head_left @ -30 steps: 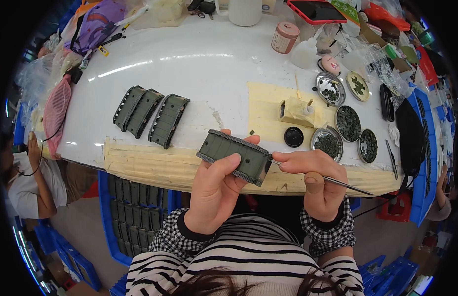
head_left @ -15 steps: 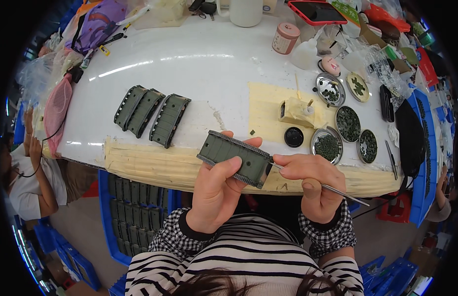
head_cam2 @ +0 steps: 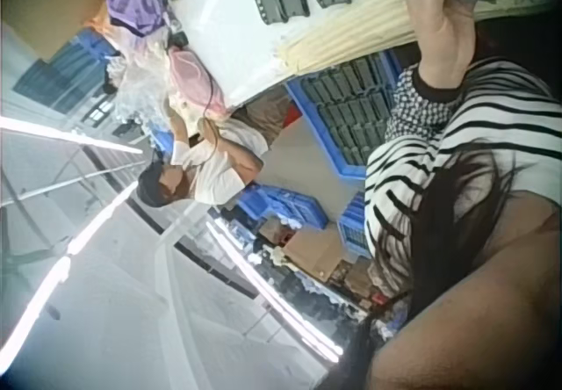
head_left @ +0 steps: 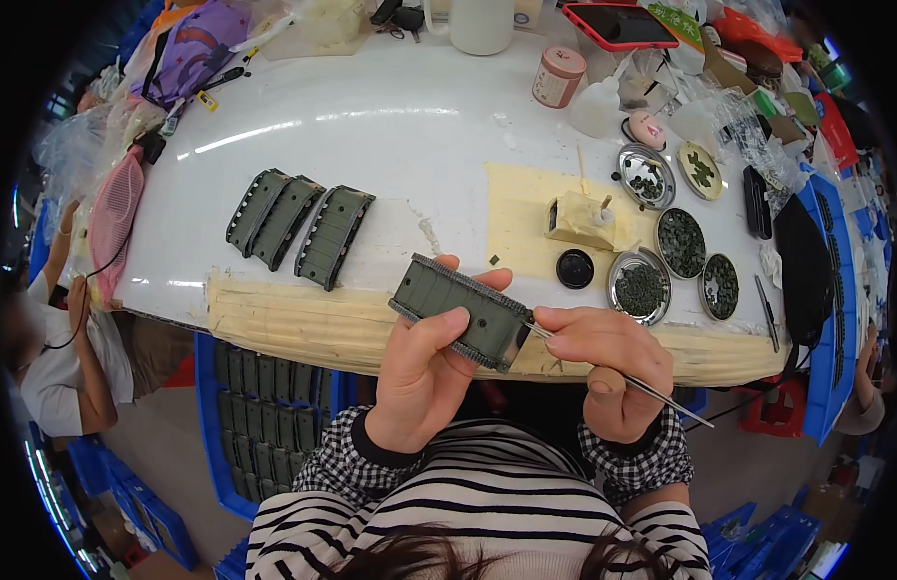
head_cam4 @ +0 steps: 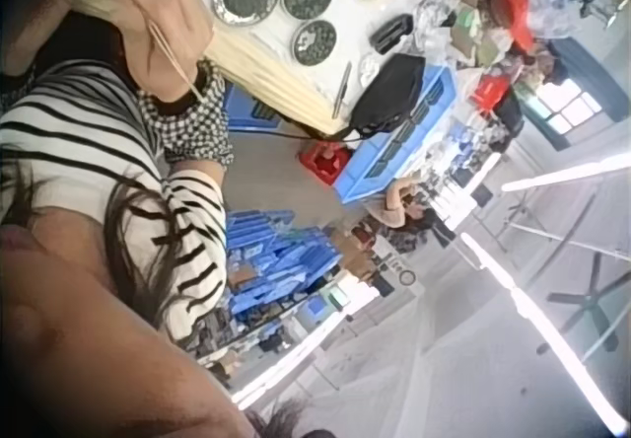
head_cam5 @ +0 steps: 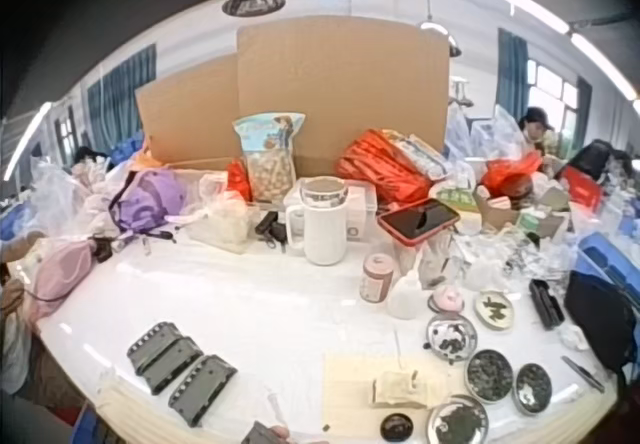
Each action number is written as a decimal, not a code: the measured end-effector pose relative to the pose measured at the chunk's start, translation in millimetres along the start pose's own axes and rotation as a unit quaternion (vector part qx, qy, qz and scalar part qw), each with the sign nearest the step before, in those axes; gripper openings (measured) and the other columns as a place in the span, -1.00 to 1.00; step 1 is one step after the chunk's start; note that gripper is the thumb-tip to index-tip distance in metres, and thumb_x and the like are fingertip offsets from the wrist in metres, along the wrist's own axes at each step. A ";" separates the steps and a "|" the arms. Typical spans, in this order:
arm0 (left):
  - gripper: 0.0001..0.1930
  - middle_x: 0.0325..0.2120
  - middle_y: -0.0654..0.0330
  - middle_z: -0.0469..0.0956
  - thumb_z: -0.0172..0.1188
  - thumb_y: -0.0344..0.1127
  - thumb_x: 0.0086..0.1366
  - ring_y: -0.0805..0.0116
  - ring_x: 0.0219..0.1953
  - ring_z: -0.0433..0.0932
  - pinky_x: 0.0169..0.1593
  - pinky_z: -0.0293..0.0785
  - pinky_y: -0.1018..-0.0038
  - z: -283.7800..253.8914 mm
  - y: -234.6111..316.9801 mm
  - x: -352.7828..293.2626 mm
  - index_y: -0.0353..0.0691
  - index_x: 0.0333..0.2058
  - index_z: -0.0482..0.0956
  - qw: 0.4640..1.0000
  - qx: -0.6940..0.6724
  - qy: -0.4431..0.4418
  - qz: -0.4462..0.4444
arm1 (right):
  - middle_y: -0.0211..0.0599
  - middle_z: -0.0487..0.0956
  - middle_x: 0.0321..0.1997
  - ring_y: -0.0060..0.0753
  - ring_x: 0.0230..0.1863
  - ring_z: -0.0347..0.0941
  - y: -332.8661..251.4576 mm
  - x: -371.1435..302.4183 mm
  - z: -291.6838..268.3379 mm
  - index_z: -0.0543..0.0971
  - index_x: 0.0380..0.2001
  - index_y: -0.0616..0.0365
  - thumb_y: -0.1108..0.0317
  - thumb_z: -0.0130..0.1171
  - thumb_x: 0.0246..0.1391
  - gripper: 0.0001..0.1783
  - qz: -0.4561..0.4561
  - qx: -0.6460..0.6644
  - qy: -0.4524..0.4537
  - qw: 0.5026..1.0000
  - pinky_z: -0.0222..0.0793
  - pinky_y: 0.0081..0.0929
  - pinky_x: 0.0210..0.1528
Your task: Assembling a small plastic toy tank using tools on a workbench.
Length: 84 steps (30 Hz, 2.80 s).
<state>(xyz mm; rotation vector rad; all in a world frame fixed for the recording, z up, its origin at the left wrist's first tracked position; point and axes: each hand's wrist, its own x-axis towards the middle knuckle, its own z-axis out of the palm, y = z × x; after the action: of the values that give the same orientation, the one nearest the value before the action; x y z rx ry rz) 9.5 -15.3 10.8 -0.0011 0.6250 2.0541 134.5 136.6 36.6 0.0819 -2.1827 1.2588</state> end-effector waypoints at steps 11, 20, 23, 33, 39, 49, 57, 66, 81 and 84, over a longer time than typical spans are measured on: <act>-0.52 0.11 -0.13 0.34 0.01 -0.48 0.26 0.12 0.07 0.48 0.07 0.54 0.19 -2.3 -10.1 -1.2 -0.06 0.14 0.17 0.999 -0.042 -0.012 0.017 | 0.04 0.60 -0.19 -0.06 -0.14 0.59 2.1 -4.9 8.6 0.57 -0.23 0.34 0.46 0.04 0.21 -0.82 -0.016 0.010 0.044 0.999 0.52 -0.38 -0.15; -0.50 0.10 -0.11 0.36 0.03 -0.46 0.24 0.11 0.06 0.48 0.06 0.55 0.19 -4.6 -9.8 0.5 -0.06 0.15 0.16 0.999 -0.028 -0.019 0.019 | 0.06 0.58 -0.18 -0.01 -0.08 0.56 6.5 -7.4 7.1 0.55 -0.20 0.36 0.38 0.06 0.22 -0.77 -0.023 0.039 0.034 0.998 0.51 -0.33 -0.11; -0.50 0.10 -0.11 0.37 0.04 -0.44 0.24 0.11 0.07 0.48 0.06 0.54 0.19 -4.9 -8.8 0.2 -0.07 0.15 0.16 1.000 -0.021 -0.015 0.015 | 0.06 0.58 -0.17 -0.02 -0.07 0.56 8.7 -7.9 7.7 0.55 -0.19 0.35 0.37 0.07 0.22 -0.76 -0.032 0.048 0.032 0.998 0.51 -0.33 -0.09; -0.48 0.10 -0.10 0.37 0.04 -0.43 0.23 0.10 0.07 0.47 0.09 0.49 0.18 -4.8 -7.6 0.6 -0.08 0.16 0.16 1.000 -0.019 -0.011 0.010 | 0.05 0.56 -0.09 -0.04 -0.04 0.54 1.3 -7.2 4.1 0.56 -0.14 0.30 0.50 0.13 0.09 -0.76 0.000 0.044 0.003 0.999 0.52 -0.34 -0.09; -0.49 0.10 -0.10 0.37 0.03 -0.44 0.23 0.11 0.08 0.46 0.09 0.49 0.17 -6.7 -7.4 0.5 -0.07 0.16 0.16 1.000 -0.022 -0.013 0.006 | 0.03 0.57 -0.12 -0.02 -0.04 0.55 3.4 -6.8 3.6 0.56 -0.15 0.31 0.49 0.14 0.11 -0.77 -0.016 0.029 -0.001 0.999 0.52 -0.33 -0.08; -0.50 0.09 -0.10 0.38 0.04 -0.45 0.22 0.13 0.09 0.44 0.15 0.42 0.17 -10.0 -9.4 -1.3 -0.05 0.14 0.18 0.999 -0.032 -0.037 0.015 | -0.05 0.59 -0.21 -0.03 -0.08 0.57 5.2 -9.8 10.0 0.56 -0.21 0.31 0.48 0.11 0.14 -0.83 -0.044 0.013 0.024 0.999 0.53 -0.32 -0.13; -0.51 0.10 -0.09 0.36 0.03 -0.45 0.23 0.13 0.08 0.45 0.11 0.47 0.18 -10.0 -9.7 0.6 -0.05 0.14 0.18 0.998 -0.036 -0.039 0.014 | -0.03 0.58 -0.20 -0.03 -0.09 0.57 9.5 -11.2 13.9 0.55 -0.19 0.32 0.44 0.11 0.16 -0.81 -0.059 0.019 0.044 0.997 0.53 -0.33 -0.14; -0.48 0.11 -0.11 0.36 0.02 -0.42 0.23 0.12 0.07 0.47 0.09 0.49 0.19 -8.4 -4.6 4.0 -0.08 0.17 0.14 0.999 -0.019 -0.032 0.005 | 0.10 0.55 -0.07 0.00 -0.01 0.53 13.0 -13.5 12.8 0.53 -0.11 0.32 0.29 0.07 0.23 -0.69 -0.032 0.072 0.032 0.996 0.50 -0.34 -0.05; -0.47 0.09 -0.08 0.38 0.05 -0.44 0.21 0.11 0.07 0.46 0.12 0.46 0.16 -6.8 -7.8 -0.8 -0.04 0.16 0.15 0.999 -0.004 -0.020 0.027 | 0.03 0.55 -0.07 0.02 0.02 0.52 9.1 -11.5 10.4 0.51 -0.06 0.31 0.25 0.11 0.21 -0.65 -0.061 0.013 0.004 0.998 0.49 -0.26 -0.02; -0.48 0.08 -0.08 0.38 0.04 -0.45 0.22 0.11 0.07 0.46 0.12 0.46 0.16 -7.5 -9.3 -0.7 -0.03 0.15 0.16 0.999 -0.016 -0.026 0.032 | 0.03 0.55 -0.08 0.02 0.02 0.52 6.8 -12.7 12.2 0.51 -0.06 0.31 0.28 0.09 0.22 -0.67 -0.054 0.005 0.009 0.998 0.50 -0.25 -0.02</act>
<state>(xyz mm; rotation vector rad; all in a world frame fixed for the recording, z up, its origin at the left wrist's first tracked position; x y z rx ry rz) 15.6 -15.3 0.4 0.0528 0.5666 2.1186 136.8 127.5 20.3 0.1896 -2.1266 1.2064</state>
